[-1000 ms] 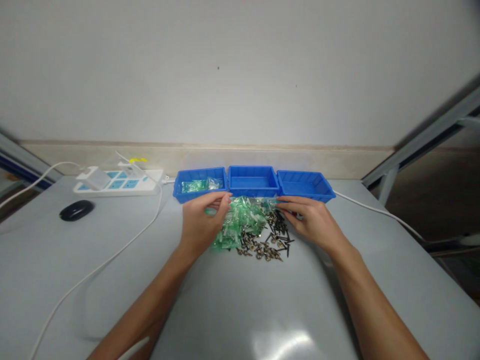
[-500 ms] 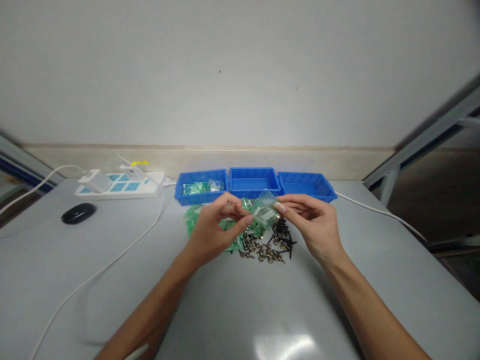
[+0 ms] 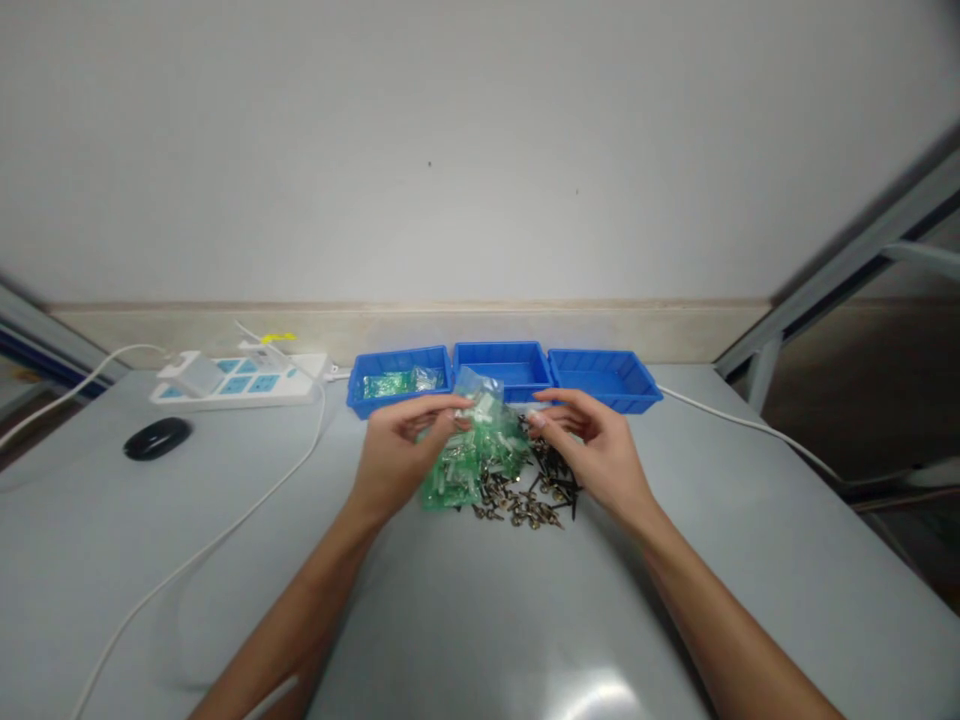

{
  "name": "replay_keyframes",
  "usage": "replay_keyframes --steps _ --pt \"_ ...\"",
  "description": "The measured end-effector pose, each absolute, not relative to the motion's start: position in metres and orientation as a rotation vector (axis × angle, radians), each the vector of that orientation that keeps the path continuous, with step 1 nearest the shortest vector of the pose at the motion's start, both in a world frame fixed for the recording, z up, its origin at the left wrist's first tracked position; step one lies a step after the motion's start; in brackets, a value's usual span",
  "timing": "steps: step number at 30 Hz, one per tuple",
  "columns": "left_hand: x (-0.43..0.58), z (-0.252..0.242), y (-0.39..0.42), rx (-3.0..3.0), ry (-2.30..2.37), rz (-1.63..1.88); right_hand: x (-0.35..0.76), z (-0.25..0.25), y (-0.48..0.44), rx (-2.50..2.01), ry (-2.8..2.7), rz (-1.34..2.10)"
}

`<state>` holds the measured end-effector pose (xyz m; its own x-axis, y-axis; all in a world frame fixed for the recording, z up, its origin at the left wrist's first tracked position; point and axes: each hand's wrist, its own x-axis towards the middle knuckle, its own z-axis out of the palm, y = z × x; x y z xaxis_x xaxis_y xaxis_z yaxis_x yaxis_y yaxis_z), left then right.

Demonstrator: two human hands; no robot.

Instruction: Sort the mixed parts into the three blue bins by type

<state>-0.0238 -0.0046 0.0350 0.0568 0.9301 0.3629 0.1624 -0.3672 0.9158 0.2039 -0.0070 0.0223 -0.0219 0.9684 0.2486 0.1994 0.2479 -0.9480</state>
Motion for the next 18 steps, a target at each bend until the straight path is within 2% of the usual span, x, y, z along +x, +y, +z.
replay_keyframes --steps 3,6,14,18 --pt "-0.032 0.028 0.009 1.393 1.325 1.599 0.206 0.018 -0.008 -1.283 -1.793 0.589" --pt "-0.038 0.02 0.018 1.296 1.416 1.611 0.207 0.014 -0.009 -1.301 -2.028 0.428" --pt "-0.026 0.023 0.008 1.572 1.403 1.457 0.204 0.008 -0.006 -1.267 -2.046 0.379" --pt "-0.02 0.03 -0.001 1.709 1.347 1.381 0.203 0.008 -0.006 -1.197 -1.984 0.498"
